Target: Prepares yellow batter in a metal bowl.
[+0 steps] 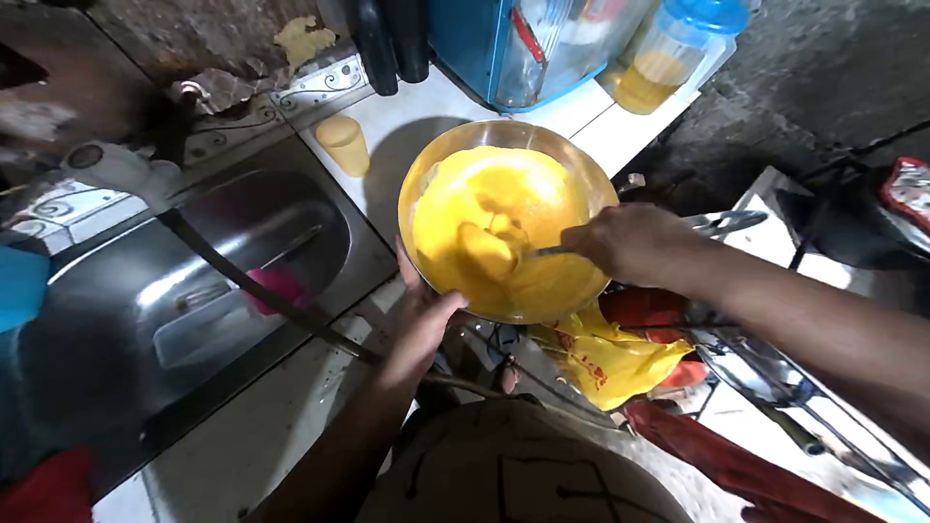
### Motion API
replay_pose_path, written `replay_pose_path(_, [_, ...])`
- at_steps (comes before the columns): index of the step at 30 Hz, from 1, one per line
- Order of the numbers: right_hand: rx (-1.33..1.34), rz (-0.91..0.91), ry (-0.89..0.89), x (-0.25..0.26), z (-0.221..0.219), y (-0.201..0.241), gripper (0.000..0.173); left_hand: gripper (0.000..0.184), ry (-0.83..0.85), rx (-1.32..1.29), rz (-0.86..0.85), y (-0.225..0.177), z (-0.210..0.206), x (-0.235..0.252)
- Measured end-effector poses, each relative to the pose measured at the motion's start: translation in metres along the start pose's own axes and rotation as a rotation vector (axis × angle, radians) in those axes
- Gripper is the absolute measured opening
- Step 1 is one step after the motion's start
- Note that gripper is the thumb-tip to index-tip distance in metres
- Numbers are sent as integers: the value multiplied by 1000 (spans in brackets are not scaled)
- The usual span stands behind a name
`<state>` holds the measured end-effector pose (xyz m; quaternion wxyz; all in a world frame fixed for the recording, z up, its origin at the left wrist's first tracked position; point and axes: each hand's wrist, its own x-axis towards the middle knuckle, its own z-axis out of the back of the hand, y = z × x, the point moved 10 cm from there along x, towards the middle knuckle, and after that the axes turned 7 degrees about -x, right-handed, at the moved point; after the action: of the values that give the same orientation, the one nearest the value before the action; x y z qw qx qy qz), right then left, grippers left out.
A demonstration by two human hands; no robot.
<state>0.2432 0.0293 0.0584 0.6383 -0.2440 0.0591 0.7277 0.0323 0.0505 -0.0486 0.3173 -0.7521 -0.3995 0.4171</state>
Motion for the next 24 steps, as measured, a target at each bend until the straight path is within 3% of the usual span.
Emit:
replay_pose_path(2, [-57, -129, 163, -2, -7, -29, 19, 116, -5, -16, -3, 3, 1, 0])
replay_pose_path(5, [-87, -262, 40, 9, 8, -39, 27, 120, 1, -29, -13, 5, -1, 2])
replay_pose_path(7, [-48, -167, -6, 9, 11, -10, 32, 120, -7, -26, -12, 5, -3, 3])
replay_pose_path(10, [-21, -23, 31, -5, -2, -9, 11, 119, -4, -42, -7, 4, -1, 3])
replay_pose_path(12, [-75, -176, 129, -4, -4, -45, 14, 119, -9, -50, -13, 5, -1, 2])
replay_pose_path(14, [-93, -308, 72, 6, 8, -57, 22, 122, -3, -57, -16, 6, -5, 2])
replay_pose_path(16, [-55, -257, 25, 14, 10, -32, 33, 123, -14, -67, -13, 7, -6, 3])
replay_pose_path(19, [-13, -11, 38, 4, 2, -7, 15, 122, -25, -73, -11, 5, -2, 4])
replay_pose_path(22, [-98, -193, 196, 1, -2, -56, 16, 121, -16, -57, -3, 6, -2, 3])
replay_pose_path(24, [-111, -303, 82, 13, 11, -65, 19, 123, -2, -51, 0, 7, -6, 3])
